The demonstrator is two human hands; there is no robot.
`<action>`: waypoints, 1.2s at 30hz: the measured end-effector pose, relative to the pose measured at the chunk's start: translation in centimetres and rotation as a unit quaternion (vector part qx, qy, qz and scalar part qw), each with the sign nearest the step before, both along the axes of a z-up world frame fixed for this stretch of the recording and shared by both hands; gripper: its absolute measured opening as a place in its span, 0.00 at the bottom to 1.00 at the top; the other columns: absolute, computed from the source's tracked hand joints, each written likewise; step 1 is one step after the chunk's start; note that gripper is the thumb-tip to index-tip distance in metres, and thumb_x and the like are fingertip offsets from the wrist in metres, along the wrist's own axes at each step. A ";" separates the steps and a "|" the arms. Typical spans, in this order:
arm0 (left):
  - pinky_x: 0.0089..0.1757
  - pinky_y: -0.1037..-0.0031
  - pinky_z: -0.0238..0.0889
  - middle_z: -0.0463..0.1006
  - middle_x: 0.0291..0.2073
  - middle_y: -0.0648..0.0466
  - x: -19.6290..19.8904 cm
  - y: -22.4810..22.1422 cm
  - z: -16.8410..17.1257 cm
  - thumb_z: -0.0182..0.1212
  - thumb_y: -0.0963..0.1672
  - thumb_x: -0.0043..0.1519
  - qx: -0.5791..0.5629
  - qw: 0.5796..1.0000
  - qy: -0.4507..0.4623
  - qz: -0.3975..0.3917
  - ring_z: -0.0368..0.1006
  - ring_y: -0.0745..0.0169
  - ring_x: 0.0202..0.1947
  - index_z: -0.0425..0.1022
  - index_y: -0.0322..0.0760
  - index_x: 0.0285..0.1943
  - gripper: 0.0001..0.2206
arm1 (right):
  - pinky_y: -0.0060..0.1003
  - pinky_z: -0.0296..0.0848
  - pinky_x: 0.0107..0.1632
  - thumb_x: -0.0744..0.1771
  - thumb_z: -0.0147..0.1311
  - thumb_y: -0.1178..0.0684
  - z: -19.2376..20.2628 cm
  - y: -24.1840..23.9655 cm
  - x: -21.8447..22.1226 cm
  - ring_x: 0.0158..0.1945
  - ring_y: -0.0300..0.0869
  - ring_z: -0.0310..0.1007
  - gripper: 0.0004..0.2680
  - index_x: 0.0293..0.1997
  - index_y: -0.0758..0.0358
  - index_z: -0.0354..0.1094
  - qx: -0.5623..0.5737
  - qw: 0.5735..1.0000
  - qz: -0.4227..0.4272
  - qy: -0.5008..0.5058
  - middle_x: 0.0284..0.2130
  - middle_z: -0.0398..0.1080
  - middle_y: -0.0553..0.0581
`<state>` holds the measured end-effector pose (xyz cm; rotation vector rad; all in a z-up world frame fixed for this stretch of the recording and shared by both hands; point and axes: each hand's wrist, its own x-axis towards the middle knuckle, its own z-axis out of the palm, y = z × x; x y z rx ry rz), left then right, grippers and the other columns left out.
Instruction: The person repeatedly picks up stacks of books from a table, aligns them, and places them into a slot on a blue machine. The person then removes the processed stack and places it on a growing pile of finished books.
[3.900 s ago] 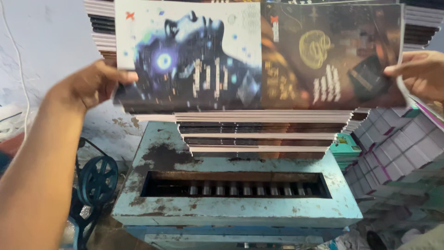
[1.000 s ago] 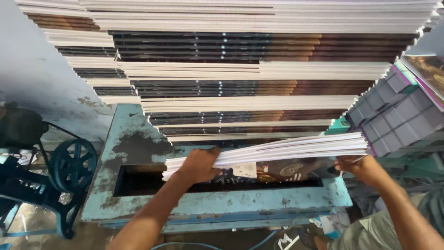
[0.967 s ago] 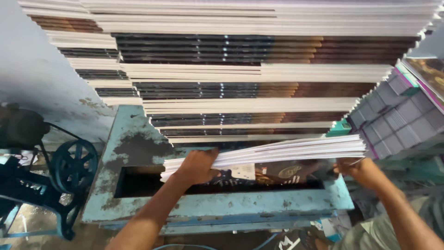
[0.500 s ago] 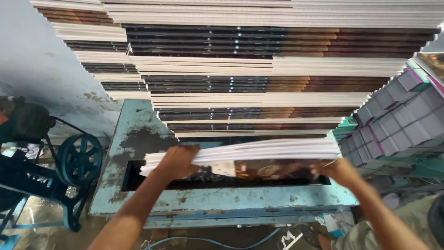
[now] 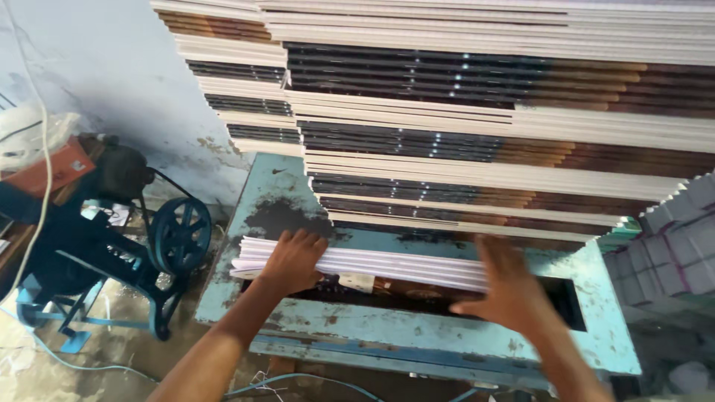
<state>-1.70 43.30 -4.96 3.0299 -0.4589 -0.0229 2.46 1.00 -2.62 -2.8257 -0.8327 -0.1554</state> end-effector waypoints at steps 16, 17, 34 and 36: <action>0.63 0.59 0.52 0.58 0.69 0.38 -5.0 10.7 -5.5 0.77 0.44 0.40 -0.379 0.877 -0.096 0.279 0.54 0.41 0.70 0.48 0.34 0.76 0.52 | 0.44 0.68 0.61 0.53 0.74 0.54 -6.5 -7.3 1.6 0.62 0.52 0.67 0.39 0.71 0.59 0.52 0.300 0.921 -0.162 0.188 0.60 0.65 0.63; 0.63 0.62 0.51 0.58 0.71 0.39 -4.2 11.0 -7.2 0.72 0.41 0.43 -0.499 0.825 -0.078 0.253 0.54 0.45 0.71 0.46 0.34 0.77 0.50 | 0.42 0.68 0.60 0.54 0.72 0.61 -7.4 -8.0 1.6 0.61 0.49 0.68 0.41 0.75 0.58 0.49 0.379 0.864 -0.195 0.267 0.60 0.66 0.62; 0.59 0.73 0.54 0.58 0.73 0.52 -3.6 11.1 -8.7 0.49 0.35 0.48 -0.616 0.745 0.057 0.248 0.57 0.57 0.67 0.45 0.44 0.81 0.45 | 0.34 0.67 0.54 0.54 0.44 0.75 -10.7 -10.8 1.6 0.64 0.43 0.63 0.40 0.77 0.54 0.44 0.472 0.808 -0.174 0.307 0.67 0.58 0.55; 0.61 0.74 0.52 0.55 0.75 0.52 -3.4 10.7 -8.9 0.49 0.35 0.44 -0.654 0.726 0.073 0.199 0.54 0.58 0.71 0.43 0.42 0.81 0.47 | 0.35 0.66 0.55 0.54 0.44 0.74 -10.3 -11.9 1.4 0.64 0.44 0.63 0.41 0.78 0.53 0.42 0.466 0.809 -0.187 0.306 0.67 0.58 0.57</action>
